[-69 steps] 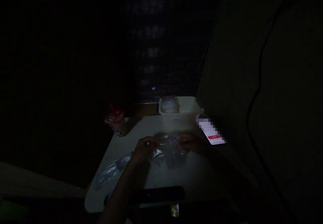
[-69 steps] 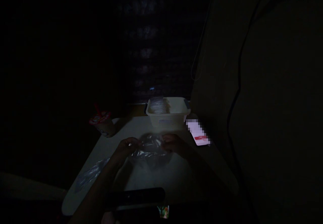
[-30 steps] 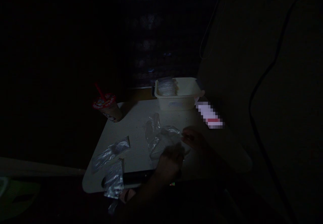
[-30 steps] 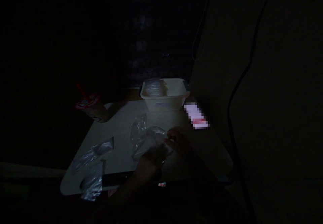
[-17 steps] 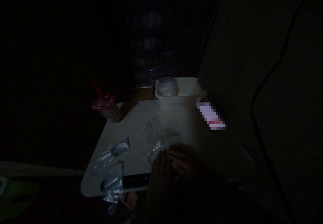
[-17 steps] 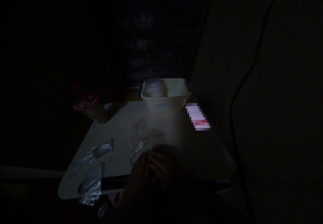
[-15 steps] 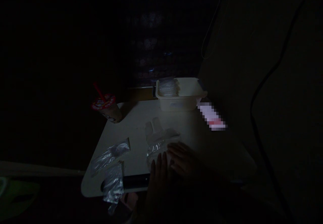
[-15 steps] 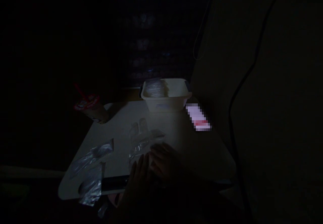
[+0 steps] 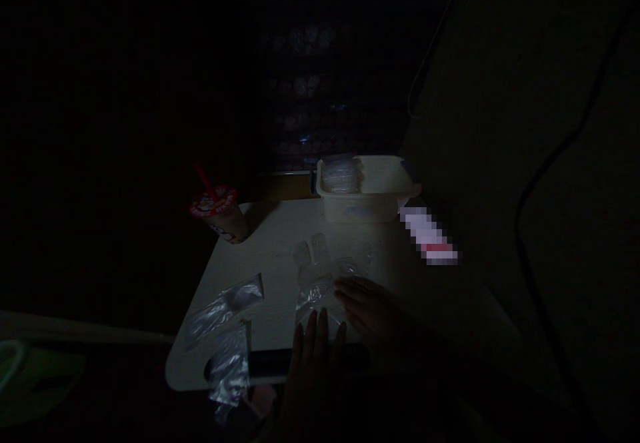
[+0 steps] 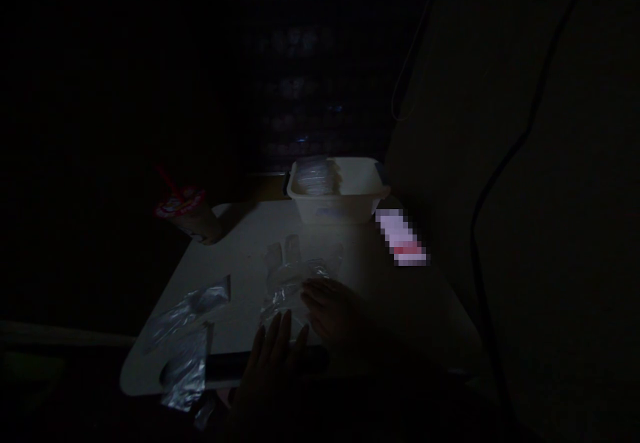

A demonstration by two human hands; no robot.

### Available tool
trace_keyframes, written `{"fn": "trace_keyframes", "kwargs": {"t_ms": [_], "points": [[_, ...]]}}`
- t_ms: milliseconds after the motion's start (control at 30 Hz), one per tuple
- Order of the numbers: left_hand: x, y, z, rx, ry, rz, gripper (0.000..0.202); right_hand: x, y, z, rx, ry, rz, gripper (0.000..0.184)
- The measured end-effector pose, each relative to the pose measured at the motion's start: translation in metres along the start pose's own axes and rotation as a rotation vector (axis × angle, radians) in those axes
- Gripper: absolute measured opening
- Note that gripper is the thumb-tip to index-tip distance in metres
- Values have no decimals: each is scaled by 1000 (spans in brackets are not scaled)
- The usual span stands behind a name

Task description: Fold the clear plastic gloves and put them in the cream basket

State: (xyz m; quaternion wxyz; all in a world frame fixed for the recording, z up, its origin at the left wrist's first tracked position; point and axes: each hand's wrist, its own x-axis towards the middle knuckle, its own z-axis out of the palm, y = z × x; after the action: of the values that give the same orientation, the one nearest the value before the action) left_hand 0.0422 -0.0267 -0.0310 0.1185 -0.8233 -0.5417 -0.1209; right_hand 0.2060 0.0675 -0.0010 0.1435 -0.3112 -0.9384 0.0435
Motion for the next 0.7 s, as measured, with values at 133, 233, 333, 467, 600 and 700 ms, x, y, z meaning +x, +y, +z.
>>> {"fn": "trace_keyframes", "kwargs": {"t_ms": [133,233,333,467,600,700], "points": [[-2,-2,0,14,2,9,57,27,33,1,-150,43,217,37],[-3,-2,-1,27,-19,-1,60,34,58,-6,-209,192,376,33],[-1,-1,-2,24,-35,-7,60,23,48,-12,-119,316,378,31],[2,-3,-5,3,-37,49,57,7,10,-8,0,118,158,30],[3,-3,-5,-11,-42,42,56,22,18,1,-69,30,206,34],[1,-1,-3,-21,-51,2,54,38,43,2,-124,37,323,36]]}}
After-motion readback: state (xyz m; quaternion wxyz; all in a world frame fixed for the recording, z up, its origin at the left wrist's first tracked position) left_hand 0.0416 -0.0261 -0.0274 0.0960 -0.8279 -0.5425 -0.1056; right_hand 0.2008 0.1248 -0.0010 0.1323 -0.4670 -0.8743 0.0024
